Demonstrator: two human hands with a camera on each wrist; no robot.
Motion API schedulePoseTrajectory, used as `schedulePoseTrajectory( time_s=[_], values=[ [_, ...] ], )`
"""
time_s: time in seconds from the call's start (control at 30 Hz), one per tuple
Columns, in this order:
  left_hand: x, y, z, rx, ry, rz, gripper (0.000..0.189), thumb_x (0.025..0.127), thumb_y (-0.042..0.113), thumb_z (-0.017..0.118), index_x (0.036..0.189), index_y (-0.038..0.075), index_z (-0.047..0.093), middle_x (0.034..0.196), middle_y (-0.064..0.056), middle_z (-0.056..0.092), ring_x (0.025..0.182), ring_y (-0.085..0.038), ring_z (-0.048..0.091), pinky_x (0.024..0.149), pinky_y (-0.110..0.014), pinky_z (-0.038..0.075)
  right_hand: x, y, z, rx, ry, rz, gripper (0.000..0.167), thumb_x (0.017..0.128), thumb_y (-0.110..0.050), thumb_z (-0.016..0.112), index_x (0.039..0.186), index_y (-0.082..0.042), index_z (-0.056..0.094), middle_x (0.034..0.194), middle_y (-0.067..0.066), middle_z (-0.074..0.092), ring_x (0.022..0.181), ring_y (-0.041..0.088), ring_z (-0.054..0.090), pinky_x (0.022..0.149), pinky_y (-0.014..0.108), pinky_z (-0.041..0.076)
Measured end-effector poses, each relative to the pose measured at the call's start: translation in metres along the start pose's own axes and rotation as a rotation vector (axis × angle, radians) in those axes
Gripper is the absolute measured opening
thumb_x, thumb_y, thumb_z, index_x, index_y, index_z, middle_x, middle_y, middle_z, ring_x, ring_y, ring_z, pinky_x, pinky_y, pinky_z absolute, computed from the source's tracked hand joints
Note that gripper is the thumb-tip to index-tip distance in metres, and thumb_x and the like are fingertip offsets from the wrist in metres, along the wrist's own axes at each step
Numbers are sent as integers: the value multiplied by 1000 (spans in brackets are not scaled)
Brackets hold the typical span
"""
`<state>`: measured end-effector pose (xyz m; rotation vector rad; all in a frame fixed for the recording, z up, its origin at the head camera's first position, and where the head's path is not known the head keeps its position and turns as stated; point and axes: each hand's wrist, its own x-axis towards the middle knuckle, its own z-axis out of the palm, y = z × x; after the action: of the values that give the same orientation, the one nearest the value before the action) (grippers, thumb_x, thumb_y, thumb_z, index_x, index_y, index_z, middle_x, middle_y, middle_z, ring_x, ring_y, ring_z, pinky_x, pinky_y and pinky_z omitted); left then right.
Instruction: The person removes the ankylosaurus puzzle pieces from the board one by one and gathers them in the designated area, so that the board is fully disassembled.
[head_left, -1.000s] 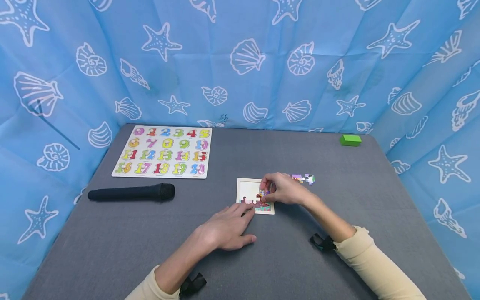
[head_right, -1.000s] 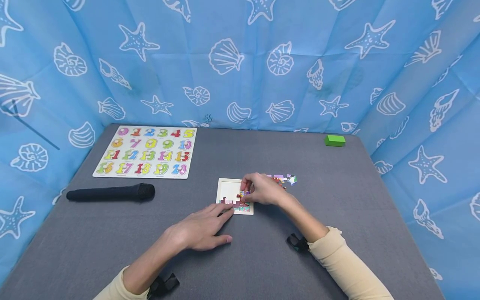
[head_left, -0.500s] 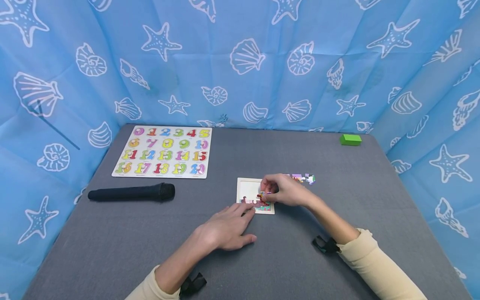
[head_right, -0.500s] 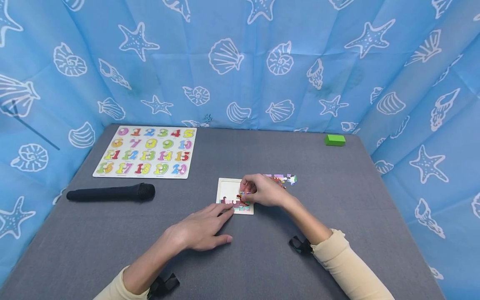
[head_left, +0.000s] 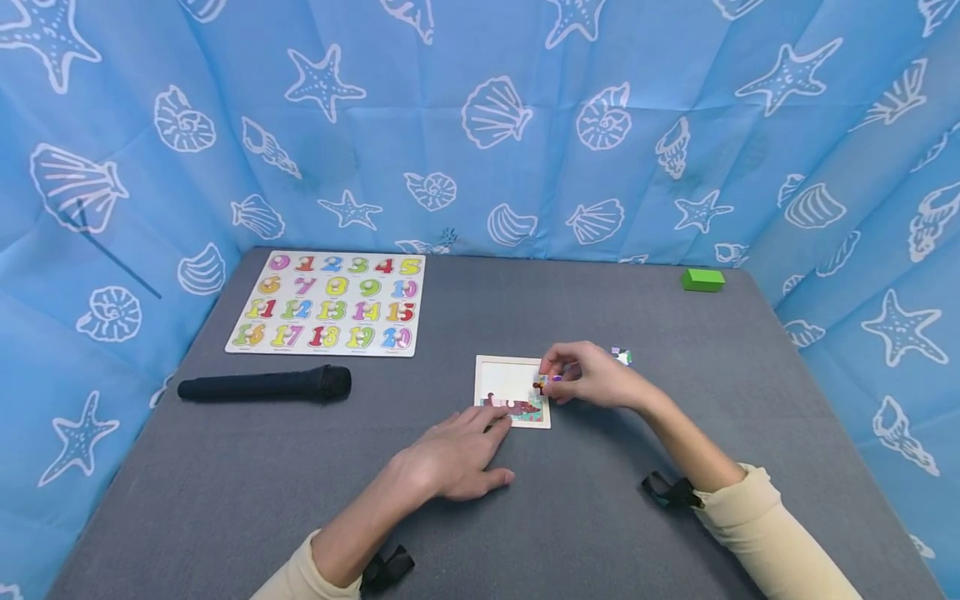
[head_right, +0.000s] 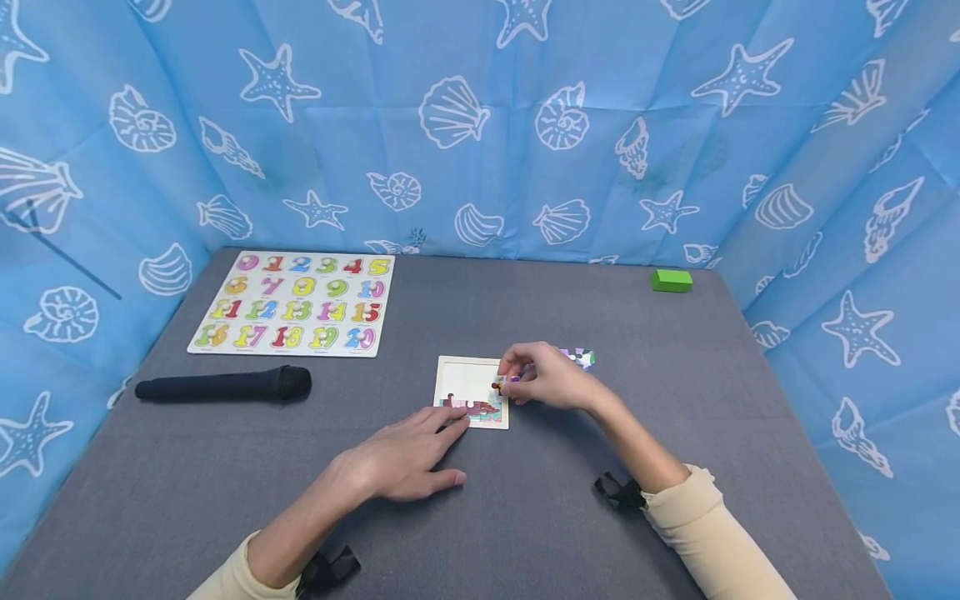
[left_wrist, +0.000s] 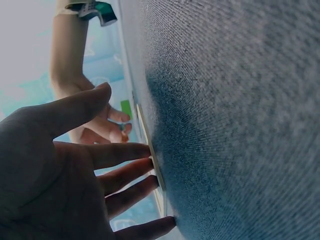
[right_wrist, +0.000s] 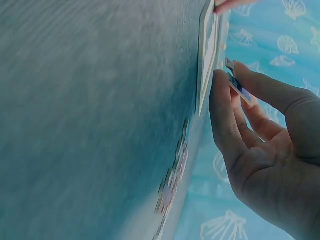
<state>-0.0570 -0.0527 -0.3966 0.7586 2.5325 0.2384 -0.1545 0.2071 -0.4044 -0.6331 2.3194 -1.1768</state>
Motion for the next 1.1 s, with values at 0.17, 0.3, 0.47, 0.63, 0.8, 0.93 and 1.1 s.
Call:
schedulePoseTrajectory(
  time_s=[0.17,0.3,0.47,0.63,0.8,0.93,1.1],
  values=[
    [-1,1,0,-2,10,-3,77,107,55,63,169,17,40,179,2,33,166,-20,31,135,-49,34,-11,8,-15,57,28,40,24,98,-2,77,119,6,68,104,20,72,92,29,79,80,40,69],
    [-2,0,-1,0,13,3,77,107,54,63,170,17,39,179,2,32,166,-20,32,135,-48,33,-24,15,-29,88,52,53,27,97,1,77,120,10,67,104,23,71,92,24,79,81,41,69],
    [-3,0,0,-6,15,11,77,107,53,63,170,16,39,179,2,32,166,-20,32,135,-48,33,-40,24,-48,112,81,85,30,96,2,77,121,12,65,106,26,68,91,19,80,82,41,69],
    [-4,0,0,-12,18,12,77,107,53,63,170,16,39,179,1,32,167,-20,31,135,-49,33,-56,34,-64,103,120,120,33,96,0,79,123,12,65,105,23,68,88,14,78,82,39,69],
    [-4,1,0,-6,18,12,77,107,54,63,169,16,39,179,1,32,166,-20,32,135,-49,33,-68,49,-75,101,131,143,32,98,0,77,125,13,64,103,21,71,88,14,78,82,38,69],
    [-3,0,1,-7,15,14,77,107,54,63,170,16,39,179,2,32,166,-21,32,135,-48,34,-72,57,-79,100,113,172,31,99,1,74,125,14,64,104,24,76,88,13,78,81,36,69],
    [-3,0,0,-13,14,14,77,107,54,63,170,16,39,179,2,31,166,-21,32,135,-48,34,-72,64,-79,116,67,198,33,99,1,73,127,16,63,109,28,78,90,11,79,81,34,69]
  ],
)
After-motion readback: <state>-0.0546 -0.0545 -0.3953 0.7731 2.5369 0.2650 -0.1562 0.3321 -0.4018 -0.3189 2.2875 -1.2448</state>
